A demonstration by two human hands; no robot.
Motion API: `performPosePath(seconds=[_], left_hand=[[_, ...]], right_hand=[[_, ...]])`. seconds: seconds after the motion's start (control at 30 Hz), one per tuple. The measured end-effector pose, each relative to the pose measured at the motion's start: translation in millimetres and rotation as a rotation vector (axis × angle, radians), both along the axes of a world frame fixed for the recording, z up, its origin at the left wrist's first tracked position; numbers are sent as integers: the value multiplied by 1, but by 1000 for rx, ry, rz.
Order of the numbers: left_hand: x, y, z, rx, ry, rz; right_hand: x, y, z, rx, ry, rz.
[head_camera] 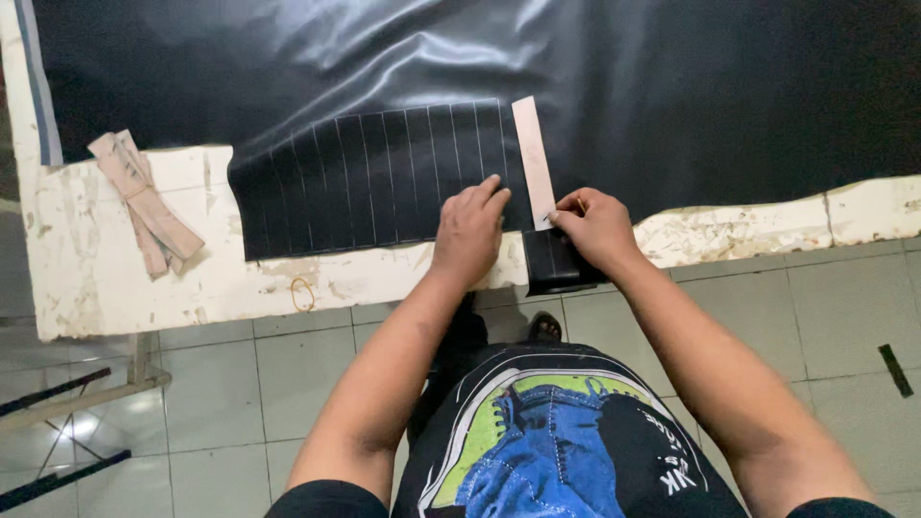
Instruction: The person uses a ruler and a white marking tool to draw a series of parallel vertical lines on a large black sheet of material laid on a table. The person repeatedly repositions the ruler and draws lines across the width of the material.
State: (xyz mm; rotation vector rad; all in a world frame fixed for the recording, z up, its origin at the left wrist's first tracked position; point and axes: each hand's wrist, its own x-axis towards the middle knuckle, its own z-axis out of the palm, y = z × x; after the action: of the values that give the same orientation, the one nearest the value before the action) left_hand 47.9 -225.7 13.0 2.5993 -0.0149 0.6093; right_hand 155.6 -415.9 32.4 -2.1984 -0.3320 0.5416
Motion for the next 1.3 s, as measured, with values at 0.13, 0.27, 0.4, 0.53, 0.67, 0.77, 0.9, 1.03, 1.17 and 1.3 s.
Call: performPosePath(seconds=[0.13,0.27,0.4,0.53,0.67,0.77,0.9,1.03,1.17,1.3], left_hand=[[18,30,3,-85,218,-62],[33,39,3,-66,293,-85],[45,45,-2,-42,214,-123],[48,47,-6,-44,291,-144],[48,48,-6,-47,323,-156],[49,49,-4,-91,356,-144],[49,49,-8,-110,321,-138],[50,49,-16,-122,288,-109],[50,48,-22,-122,285,-105],[50,47,-22,-92,276,-102]], right_hand=[[1,22,1,-123,20,22],[0,31,-3,-192,-24,40],[0,27,-6,-147,-234,104],[7,26,-8,-185,-247,209],[10,27,-8,-196,-193,211],[11,27,-8,-194,-178,219],[11,26,-7,-186,-156,214],[9,27,-5,-198,-141,199],[9,28,-3,-201,-167,216],[9,28,-3,-241,-160,224]])
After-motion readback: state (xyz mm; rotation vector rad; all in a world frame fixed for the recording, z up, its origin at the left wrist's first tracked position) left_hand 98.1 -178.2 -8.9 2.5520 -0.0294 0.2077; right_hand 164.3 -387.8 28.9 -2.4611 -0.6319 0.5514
